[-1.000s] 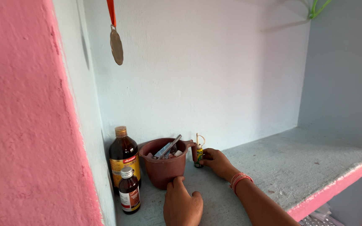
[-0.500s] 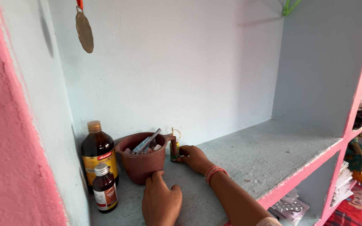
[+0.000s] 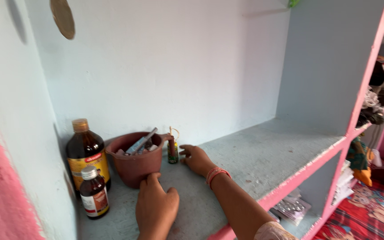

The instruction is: The person removes various bottles, jars, a remote control, a cloth pouch and other small items from a built-in bedroom shelf and places them on the bed. They wipe the empty shelf with a dark cloth, then carry the items back one at a time and arrange them in a row on the shelf.

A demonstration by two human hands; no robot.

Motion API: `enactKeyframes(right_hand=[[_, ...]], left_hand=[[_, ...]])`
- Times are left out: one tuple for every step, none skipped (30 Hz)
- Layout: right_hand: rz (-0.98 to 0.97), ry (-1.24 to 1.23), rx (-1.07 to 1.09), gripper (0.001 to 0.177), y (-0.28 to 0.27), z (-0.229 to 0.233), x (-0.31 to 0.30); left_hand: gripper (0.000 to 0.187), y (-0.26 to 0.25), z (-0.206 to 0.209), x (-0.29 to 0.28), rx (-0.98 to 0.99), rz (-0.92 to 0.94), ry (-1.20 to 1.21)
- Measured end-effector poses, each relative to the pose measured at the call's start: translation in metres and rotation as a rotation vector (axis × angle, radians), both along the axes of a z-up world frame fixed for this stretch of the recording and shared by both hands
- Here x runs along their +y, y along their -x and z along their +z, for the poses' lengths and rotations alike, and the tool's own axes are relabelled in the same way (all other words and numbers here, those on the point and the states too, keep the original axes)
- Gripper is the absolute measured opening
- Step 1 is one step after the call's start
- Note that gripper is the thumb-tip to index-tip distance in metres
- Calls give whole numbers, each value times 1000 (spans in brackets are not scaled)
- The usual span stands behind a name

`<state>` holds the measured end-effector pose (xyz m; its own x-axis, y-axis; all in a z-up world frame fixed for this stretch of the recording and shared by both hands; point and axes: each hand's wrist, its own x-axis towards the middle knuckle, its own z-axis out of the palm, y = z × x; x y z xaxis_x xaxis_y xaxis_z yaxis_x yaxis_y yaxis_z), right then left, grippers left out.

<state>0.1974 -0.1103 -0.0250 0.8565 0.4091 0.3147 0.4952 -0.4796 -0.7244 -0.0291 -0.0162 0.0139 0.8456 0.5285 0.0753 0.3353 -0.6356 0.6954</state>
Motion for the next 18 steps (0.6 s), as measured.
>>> enactKeyframes(right_hand=[[-24,-56,7,55,0,-1,-3],[-50,-110,12,54,2,-3,-9],[-114,-98,-15,52,5,-3,-14],[-176,-84,-39,51,10,-4,-19],[-237,-69,-62,49,17,-6,-23],[-268,-78,-74,47,27,-6,-28],[-298,-86,-85,46,38,-5,-34],[-334,-96,-95,45,51,-6,-42],[-337,-92,-129,43,66,-8,-50],[-341,-91,-165,41,80,-7,-57],[-346,-88,-201,40,95,-6,-65],[-346,-60,-239,38,111,-6,-74],[-345,-32,-276,36,127,-7,-83],[-350,-1,-311,34,144,-9,-94],[-270,-3,-345,33,160,-11,-103],[-198,-3,-374,34,177,-16,-115],[-126,-4,-402,37,194,-19,-128],[-64,14,-373,42,209,-22,-140]], left_hand=[[62,-1,-3,0,-15,5,1],[60,-1,-8,0,-74,9,-16],[58,-3,-11,1,-134,13,-33],[56,-3,-17,2,-188,20,-49],[54,-4,-22,2,-218,23,-59],[53,-7,-24,4,-251,27,-71],[52,-9,-27,5,-285,30,-82],[48,-10,-29,6,-314,28,-66],[45,-11,-31,6,-343,27,-49],[42,-11,-33,6,-375,24,-34],[32,-10,-34,6,-393,18,-61],[23,-8,-33,5,-412,11,-90],[17,-6,-32,4,-432,3,-120],[14,-3,-31,0,-493,-27,-227],[12,1,-30,-4,-555,-58,-333],[10,6,-30,-11,-615,-98,-436],[8,11,-31,-18,-632,-153,-446],[7,16,-30,-22,-651,-207,-455]])
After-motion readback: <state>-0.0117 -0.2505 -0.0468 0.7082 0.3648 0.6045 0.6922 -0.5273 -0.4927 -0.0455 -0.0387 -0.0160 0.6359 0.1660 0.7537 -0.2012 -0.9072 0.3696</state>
